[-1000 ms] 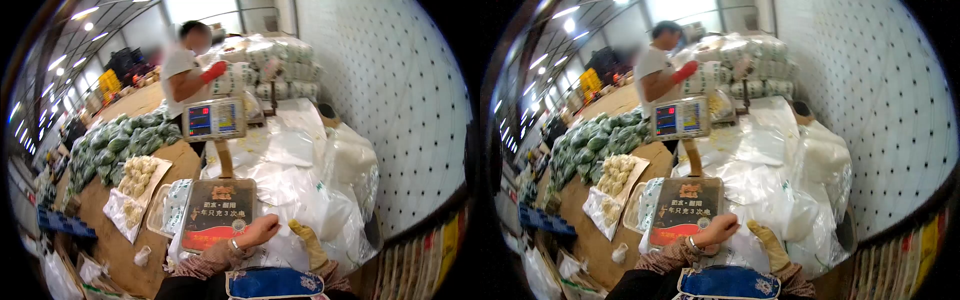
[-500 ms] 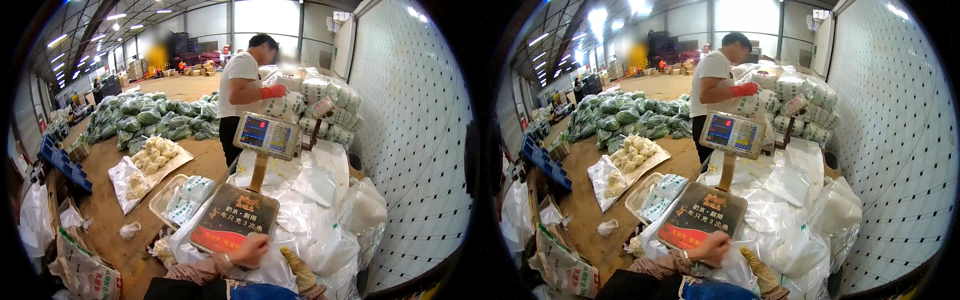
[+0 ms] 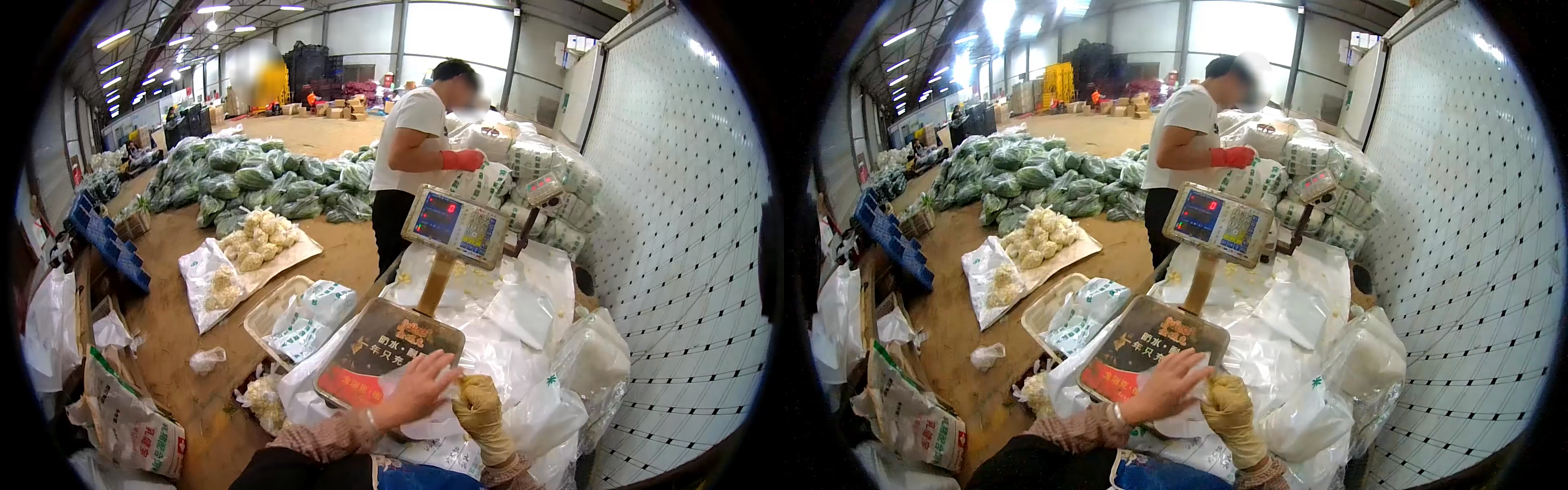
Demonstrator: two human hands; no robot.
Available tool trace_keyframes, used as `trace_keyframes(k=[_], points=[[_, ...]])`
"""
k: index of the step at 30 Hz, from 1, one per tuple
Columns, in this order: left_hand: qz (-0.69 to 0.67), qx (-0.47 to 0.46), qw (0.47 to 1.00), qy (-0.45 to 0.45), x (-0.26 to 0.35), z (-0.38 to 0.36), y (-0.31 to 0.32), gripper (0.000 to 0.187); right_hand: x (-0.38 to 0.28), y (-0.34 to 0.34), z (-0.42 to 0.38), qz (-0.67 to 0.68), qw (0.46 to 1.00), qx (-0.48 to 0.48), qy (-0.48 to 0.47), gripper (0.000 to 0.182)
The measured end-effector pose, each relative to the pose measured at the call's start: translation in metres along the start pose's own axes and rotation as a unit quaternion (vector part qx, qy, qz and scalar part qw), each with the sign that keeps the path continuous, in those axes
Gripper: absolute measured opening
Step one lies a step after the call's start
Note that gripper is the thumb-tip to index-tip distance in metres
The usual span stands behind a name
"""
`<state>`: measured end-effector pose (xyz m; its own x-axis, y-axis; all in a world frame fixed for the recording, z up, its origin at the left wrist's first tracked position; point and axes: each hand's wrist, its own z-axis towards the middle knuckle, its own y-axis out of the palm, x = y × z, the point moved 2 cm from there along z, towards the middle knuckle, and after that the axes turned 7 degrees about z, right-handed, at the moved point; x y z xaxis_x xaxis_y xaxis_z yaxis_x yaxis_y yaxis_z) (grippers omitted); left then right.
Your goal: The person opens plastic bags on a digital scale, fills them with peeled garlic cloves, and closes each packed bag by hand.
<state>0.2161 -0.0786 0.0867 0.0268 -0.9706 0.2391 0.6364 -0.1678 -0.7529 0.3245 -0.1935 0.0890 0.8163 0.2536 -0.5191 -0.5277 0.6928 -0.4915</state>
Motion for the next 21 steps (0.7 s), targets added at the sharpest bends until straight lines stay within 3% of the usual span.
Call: trace_keyframes(k=[2,3,5,7,8,9,10,11,13,15,16,18,20,21], points=[[-0.028,0.029,0.998,-0.045,-0.03,-0.004,0.02,0.021,0.0,0.0,0.002,0.013,1.0,-0.002,-0.013,0.016],[-0.026,0.032,0.998,-0.043,-0.033,-0.008,0.019,0.021,0.01,-0.006,0.001,-0.012,1.0,0.028,-0.002,0.014],[-0.165,-0.076,0.979,-0.089,-0.026,-0.02,0.018,0.014,0.014,-0.011,0.003,-0.038,0.998,0.057,0.012,0.015],[-0.215,-0.078,0.97,-0.079,-0.018,-0.022,0.015,0.012,0.013,-0.012,0.009,-0.046,0.994,0.086,0.038,0.029],[-0.309,-0.175,0.923,-0.149,-0.019,-0.021,0.013,0.017,0.005,-0.008,0.011,-0.038,0.998,0.026,0.038,0.043],[-0.395,-0.269,0.852,-0.214,-0.019,-0.021,0.008,0.023,-0.002,-0.002,0.012,-0.04,0.997,-0.021,0.054,0.038],[-0.482,-0.291,0.779,-0.276,-0.016,-0.021,-0.01,0.032,0.011,0.004,0.002,-0.032,0.994,-0.059,0.086,0.036],[-0.613,-0.251,0.678,-0.317,-0.011,-0.019,-0.024,0.034,0.03,0.011,-0.011,-0.025,0.988,-0.097,0.117,0.035],[-0.689,-0.123,0.681,-0.216,-0.027,-0.023,-0.018,0.042,0.055,0.013,-0.026,-0.029,0.981,-0.114,0.156,0.031],[-0.793,0.037,0.578,-0.188,-0.03,-0.009,-0.043,0.045,0.077,0.016,-0.04,-0.032,0.96,-0.147,0.235,0.025],[-0.822,0.088,0.511,-0.235,-0.04,-0.009,-0.046,0.044,0.083,0.019,-0.048,-0.031,0.947,-0.162,0.276,0.023],[-0.832,0.14,0.493,-0.214,-0.056,-0.004,-0.054,0.041,0.078,0.018,-0.049,-0.035,0.93,-0.183,0.316,0.021],[-0.838,0.189,0.475,-0.192,-0.082,-0.017,-0.052,0.037,0.055,0.018,-0.042,0.06,0.931,-0.123,0.34,0.016],[-0.878,0.164,0.423,-0.155,-0.104,-0.03,-0.045,0.035,0.061,0.021,-0.047,0.061,0.929,-0.123,0.343,0.016]])
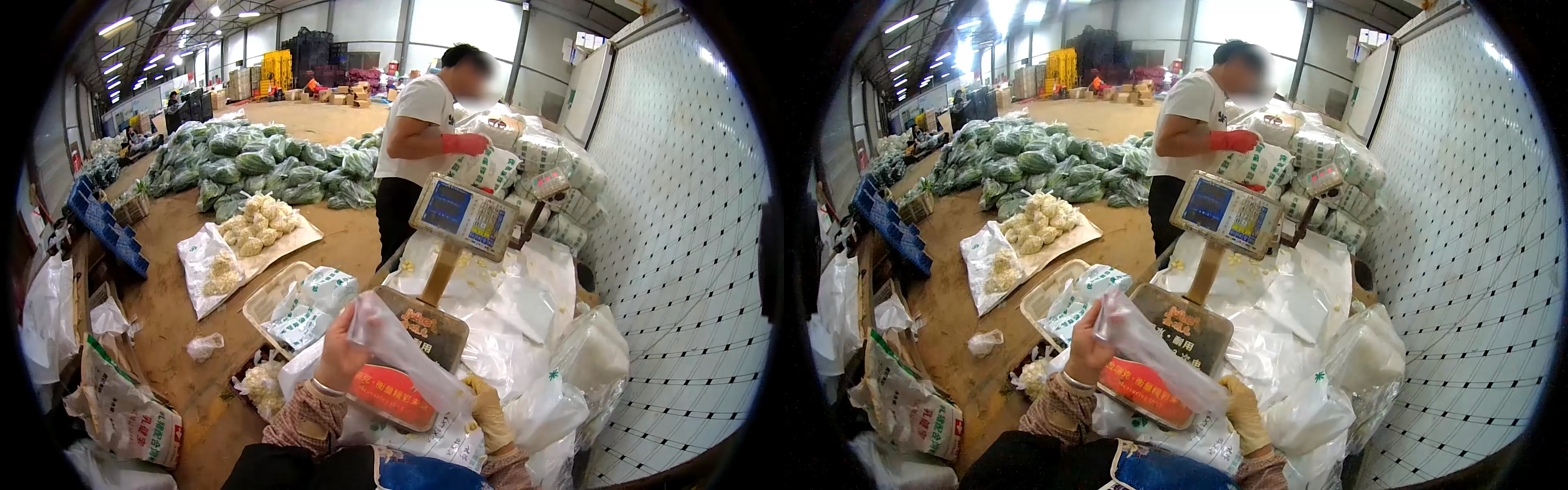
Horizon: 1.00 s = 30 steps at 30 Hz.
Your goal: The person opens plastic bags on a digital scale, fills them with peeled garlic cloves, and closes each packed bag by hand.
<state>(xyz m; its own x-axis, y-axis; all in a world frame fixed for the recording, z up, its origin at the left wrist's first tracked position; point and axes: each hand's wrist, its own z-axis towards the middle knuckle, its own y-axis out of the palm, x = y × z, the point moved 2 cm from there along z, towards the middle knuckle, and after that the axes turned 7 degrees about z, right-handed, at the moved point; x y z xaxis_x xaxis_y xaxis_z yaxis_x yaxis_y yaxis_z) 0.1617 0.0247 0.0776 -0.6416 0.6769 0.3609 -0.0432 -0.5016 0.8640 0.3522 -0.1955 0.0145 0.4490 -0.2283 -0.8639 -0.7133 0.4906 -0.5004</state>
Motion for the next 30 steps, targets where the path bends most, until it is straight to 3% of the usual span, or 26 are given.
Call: trace_keyframes(k=[2,3,4,6,7,8,10,11,12,13,14,16,17,18,19,20,21,22,23,24,25,26,28,30], points=[[-0.065,-0.038,0.997,-0.021,0.008,-0.009,-0.014,0.032,0.027,-0.002,0.008,0.126,0.991,0.034,0.033,0.016],[0.087,0.049,0.994,-0.049,0.009,-0.014,-0.016,0.031,0.036,-0.006,0.009,0.267,0.963,0.029,0.005,0.024],[0.236,0.134,0.959,-0.076,0.011,-0.021,-0.02,0.031,0.028,-0.013,0.008,0.267,0.963,0.027,0.006,0.024],[0.111,0.013,0.979,-0.169,0.009,-0.037,-0.028,0.037,0.008,-0.031,0.004,0.57,0.816,0.028,0.095,0.03],[0.339,-0.019,0.92,-0.198,0.001,-0.045,-0.033,0.043,0.019,-0.043,-0.003,0.602,0.796,-0.021,0.062,0.034],[0.548,-0.05,0.807,-0.215,-0.007,-0.053,-0.039,0.049,0.008,-0.043,-0.004,0.601,0.797,-0.02,0.062,0.034],[0.607,-0.091,0.768,-0.183,-0.019,-0.067,-0.055,0.052,-0.013,-0.043,-0.007,0.626,0.776,0.057,0.055,0.036],[0.696,-0.044,0.707,-0.12,-0.015,-0.066,-0.063,0.039,-0.01,-0.038,-0.004,0.656,0.753,0.039,0.045,0.036],[0.734,0.073,0.671,-0.074,-0.01,-0.066,-0.073,0.023,0.009,-0.033,0.004,0.657,0.751,0.038,0.051,0.036],[0.764,0.136,0.63,-0.015,-0.006,-0.063,-0.08,0.016,0.032,-0.026,0.013,0.696,0.71,-0.101,0.045,0.039],[0.787,0.197,0.584,0.044,0.0,-0.059,-0.078,0.015,0.018,-0.017,0.011,0.584,0.807,-0.078,0.035,0.043],[0.708,0.349,0.614,0.004,0.011,-0.053,-0.073,0.019,-0.012,0.0,0.007,0.307,0.95,-0.034,0.038,0.05],[0.626,0.353,0.692,0.068,0.011,-0.048,-0.077,0.021,-0.038,0.005,0.006,0.129,0.989,-0.039,-0.066,0.052],[0.534,0.355,0.757,0.128,0.009,-0.046,-0.085,0.022,-0.042,0.011,0.008,0.049,0.995,-0.031,-0.083,0.051],[0.509,0.361,0.776,0.092,0.009,-0.048,-0.093,0.024,-0.04,0.017,0.011,-0.032,0.994,-0.026,-0.098,0.051],[0.483,0.366,0.793,0.057,0.01,-0.051,-0.099,0.025,-0.032,0.019,0.02,-0.01,0.999,-0.032,-0.029,0.043],[0.533,0.357,0.767,-0.015,0.013,-0.055,-0.104,0.019,-0.015,0.022,0.033,-0.013,0.999,-0.017,-0.041,0.031],[0.534,0.357,0.766,-0.024,0.007,-0.059,-0.101,0.019,-0.016,0.022,0.041,0.049,0.994,-0.009,0.097,0.026],[0.726,0.338,0.589,0.11,0.006,-0.058,-0.085,0.018,0.007,0.029,0.047,0.059,0.997,0.002,0.057,0.027],[0.853,0.287,0.363,0.24,0.004,-0.056,-0.064,0.023,0.029,0.036,0.057,0.068,0.998,0.013,0.012,0.029],[0.879,0.243,0.338,0.231,0.005,-0.058,-0.039,0.044,0.03,0.04,0.058,0.069,0.997,0.016,0.013,0.029],[0.88,0.24,0.339,0.23,-0.001,-0.061,-0.039,0.044,0.028,0.048,0.059,0.065,0.998,-0.001,0.024,0.031],[0.877,0.015,0.456,0.154,-0.025,-0.065,-0.04,0.049,0.03,0.059,0.061,0.061,0.997,-0.02,0.038,0.033],[0.832,-0.093,0.539,-0.088,-0.054,-0.056,-0.04,0.049,0.037,0.067,0.07,0.16,0.977,-0.055,0.13,0.034]])
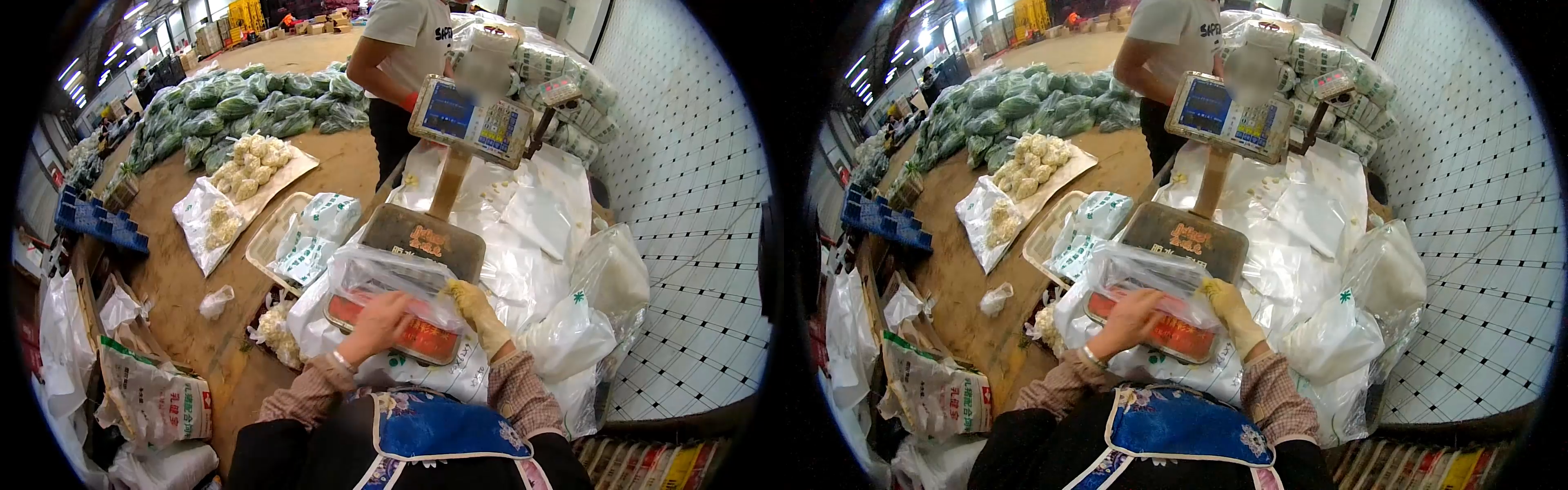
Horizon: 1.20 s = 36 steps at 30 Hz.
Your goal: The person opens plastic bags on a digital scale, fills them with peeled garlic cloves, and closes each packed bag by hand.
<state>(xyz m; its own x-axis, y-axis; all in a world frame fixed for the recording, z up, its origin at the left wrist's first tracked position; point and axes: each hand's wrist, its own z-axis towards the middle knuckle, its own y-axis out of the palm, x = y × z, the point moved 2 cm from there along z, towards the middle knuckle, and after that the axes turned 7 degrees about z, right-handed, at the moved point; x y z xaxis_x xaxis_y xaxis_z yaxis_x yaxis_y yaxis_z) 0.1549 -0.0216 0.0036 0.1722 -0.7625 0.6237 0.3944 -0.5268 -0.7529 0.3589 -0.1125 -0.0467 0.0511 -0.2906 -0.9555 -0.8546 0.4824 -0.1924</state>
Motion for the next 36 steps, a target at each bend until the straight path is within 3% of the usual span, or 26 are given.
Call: trace_keyframes(k=[1,3,4,5,6,7,8,10,12,14,15,17,18,20,22,23,25,26,28,30,32,34,36], points=[[0.0,0.0,1.0,-0.001,-0.004,0.0,0.013,0.049,-0.006,-0.002,0.002,0.0,1.0,-0.001,0.001,0.034],[0.299,0.049,0.953,0.007,-0.017,-0.007,0.044,0.045,-0.014,-0.011,0.003,0.156,0.977,0.001,0.146,0.032],[0.299,0.052,0.953,0.009,-0.015,-0.009,0.045,0.045,-0.01,-0.017,0.009,0.156,0.977,0.001,0.143,0.032],[0.284,0.018,0.959,-0.006,-0.013,-0.011,0.046,0.046,-0.009,-0.026,0.017,0.09,0.992,0.09,-0.009,0.03],[0.269,-0.015,0.963,-0.021,-0.012,-0.013,0.048,0.048,-0.009,-0.033,0.023,0.021,0.971,0.175,-0.161,0.031],[0.288,-0.015,0.957,-0.022,-0.013,-0.014,0.054,0.051,-0.043,-0.032,0.004,-0.167,0.945,0.228,-0.163,0.04],[0.311,0.001,0.95,-0.012,-0.009,-0.014,0.053,0.053,-0.066,-0.025,-0.004,-0.166,0.943,0.228,-0.176,0.04],[0.329,-0.012,0.944,-0.027,-0.003,-0.013,0.053,0.056,-0.095,-0.001,-0.023,-0.084,0.897,0.153,-0.406,0.038],[0.34,-0.023,0.94,-0.038,0.0,-0.011,0.054,0.058,-0.09,0.027,-0.032,-0.105,0.938,-0.079,-0.321,0.036],[0.332,-0.036,0.941,-0.049,-0.002,-0.009,0.056,0.06,-0.067,0.052,-0.03,-0.246,0.914,-0.175,-0.272,0.031],[0.332,-0.04,0.941,-0.044,-0.003,-0.007,0.057,0.06,-0.052,0.051,-0.029,-0.249,0.912,-0.174,-0.277,0.031],[0.295,-0.036,0.955,-0.023,-0.007,-0.009,0.057,0.062,-0.042,0.037,-0.023,-0.328,0.899,-0.005,-0.291,0.029],[0.297,-0.025,0.954,-0.022,-0.011,-0.004,0.055,0.062,-0.047,0.026,-0.019,-0.332,0.894,-0.004,-0.3,0.029],[0.31,-0.062,0.948,-0.041,0.001,-0.009,0.047,0.062,-0.076,0.003,-0.048,-0.167,0.94,-0.108,-0.276,0.029],[0.309,-0.066,0.947,-0.052,0.007,-0.006,0.041,0.06,-0.108,-0.037,-0.083,-0.157,0.942,0.002,-0.297,0.031],[0.284,-0.073,0.954,-0.059,0.006,-0.005,0.041,0.059,-0.105,-0.065,-0.099,-0.196,0.914,0.137,-0.329,0.032],[0.257,-0.075,0.961,-0.068,0.008,-0.003,0.038,0.057,-0.079,-0.138,-0.124,-0.234,0.868,0.304,-0.316,0.042],[0.253,-0.061,0.964,-0.06,0.013,-0.002,0.032,0.056,-0.056,-0.174,-0.141,-0.255,0.842,0.388,-0.274,0.046],[0.248,-0.043,0.966,-0.053,0.021,-0.002,0.026,0.055,-0.036,-0.22,-0.184,-0.369,0.804,0.447,-0.134,0.048],[0.228,-0.022,0.973,-0.026,0.027,-0.001,0.026,0.051,0.051,-0.272,-0.2,-0.29,0.854,0.426,-0.073,0.043],[0.196,0.003,0.981,0.006,0.03,0.002,0.032,0.049,0.107,-0.272,-0.205,-0.191,0.907,0.375,0.02,0.042],[0.167,0.023,0.985,0.034,0.035,0.005,0.037,0.046,0.125,-0.256,-0.196,-0.144,0.921,0.359,0.04,0.042],[0.116,0.051,0.984,0.125,0.045,0.009,0.039,0.04,0.119,-0.248,-0.188,-0.128,0.922,0.366,0.027,0.041]])
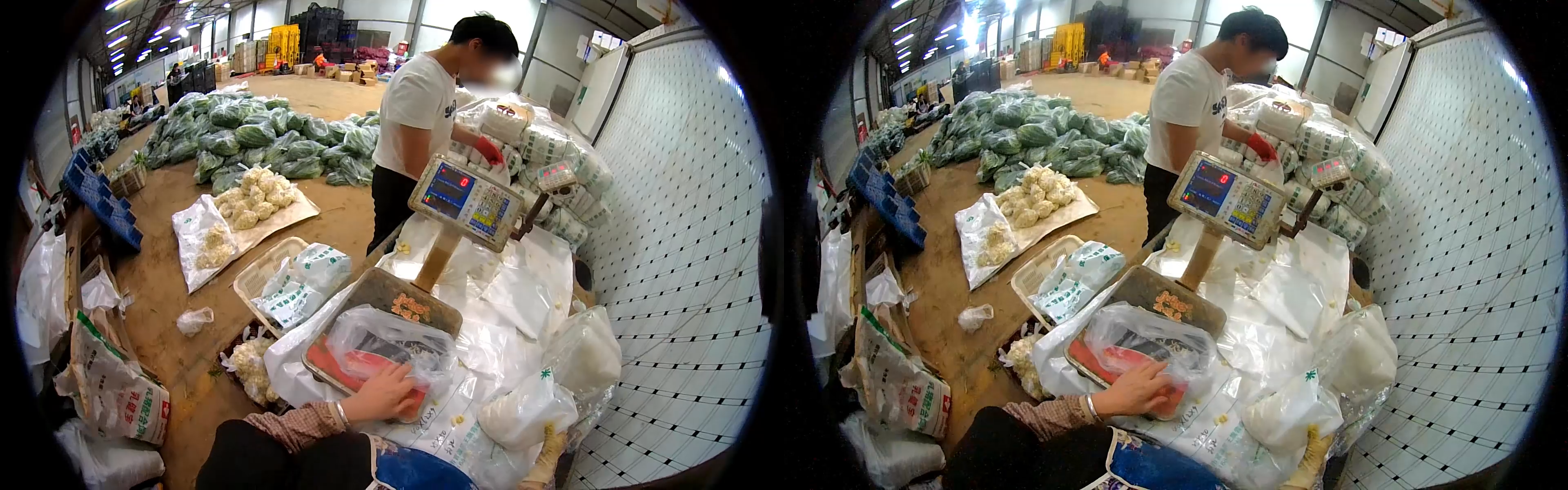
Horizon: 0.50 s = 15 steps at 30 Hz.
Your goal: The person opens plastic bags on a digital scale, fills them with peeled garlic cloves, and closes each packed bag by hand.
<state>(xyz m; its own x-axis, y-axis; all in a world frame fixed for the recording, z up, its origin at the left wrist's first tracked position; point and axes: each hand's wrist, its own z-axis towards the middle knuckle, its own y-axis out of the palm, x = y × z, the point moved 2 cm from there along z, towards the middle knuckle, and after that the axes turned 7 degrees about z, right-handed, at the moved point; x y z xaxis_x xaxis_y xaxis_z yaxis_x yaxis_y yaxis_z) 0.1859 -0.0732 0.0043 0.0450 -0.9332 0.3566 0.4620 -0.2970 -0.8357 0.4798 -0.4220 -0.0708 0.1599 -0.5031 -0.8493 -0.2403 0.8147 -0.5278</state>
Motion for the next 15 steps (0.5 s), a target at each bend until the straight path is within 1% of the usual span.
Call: trace_keyframes(k=[1,3,4,6,7,9,10,12,13,15], points=[[0.0,-0.002,1.0,0.0,0.003,0.003,0.0,0.04,-0.006,0.002,0.002,0.009,1.0,0.006,-0.007,0.041],[-0.014,0.019,0.999,0.041,0.011,0.009,-0.002,0.037,-0.018,0.005,0.008,0.026,0.999,0.016,-0.02,0.041],[-0.013,0.018,0.999,0.042,0.013,0.011,-0.002,0.037,-0.024,0.006,0.009,0.038,0.999,0.02,-0.027,0.04],[-0.071,-0.069,0.994,0.038,0.015,0.013,0.001,0.038,-0.035,0.01,0.01,0.06,0.997,0.021,-0.036,0.04],[-0.069,-0.066,0.995,0.036,0.015,0.012,0.004,0.038,-0.04,0.012,0.01,0.077,0.996,0.02,-0.042,0.04],[-0.14,-0.068,0.987,0.041,0.015,0.007,0.015,0.039,-0.052,0.011,0.009,0.113,0.992,0.017,-0.058,0.039],[-0.14,-0.065,0.987,0.037,0.016,0.007,0.014,0.039,-0.06,0.009,0.007,0.132,0.989,0.012,-0.069,0.039],[-0.163,-0.06,0.983,0.063,0.019,0.007,0.01,0.037,-0.081,0.007,0.004,0.171,0.981,-0.001,-0.09,0.038],[-0.163,-0.059,0.983,0.062,0.02,0.011,0.009,0.037,-0.096,0.004,0.001,0.19,0.976,-0.007,-0.104,0.038],[-0.214,-0.23,0.949,0.0,0.025,0.021,0.017,0.051,-0.132,-0.006,-0.008,0.225,0.965,-0.02,-0.136,0.038]])
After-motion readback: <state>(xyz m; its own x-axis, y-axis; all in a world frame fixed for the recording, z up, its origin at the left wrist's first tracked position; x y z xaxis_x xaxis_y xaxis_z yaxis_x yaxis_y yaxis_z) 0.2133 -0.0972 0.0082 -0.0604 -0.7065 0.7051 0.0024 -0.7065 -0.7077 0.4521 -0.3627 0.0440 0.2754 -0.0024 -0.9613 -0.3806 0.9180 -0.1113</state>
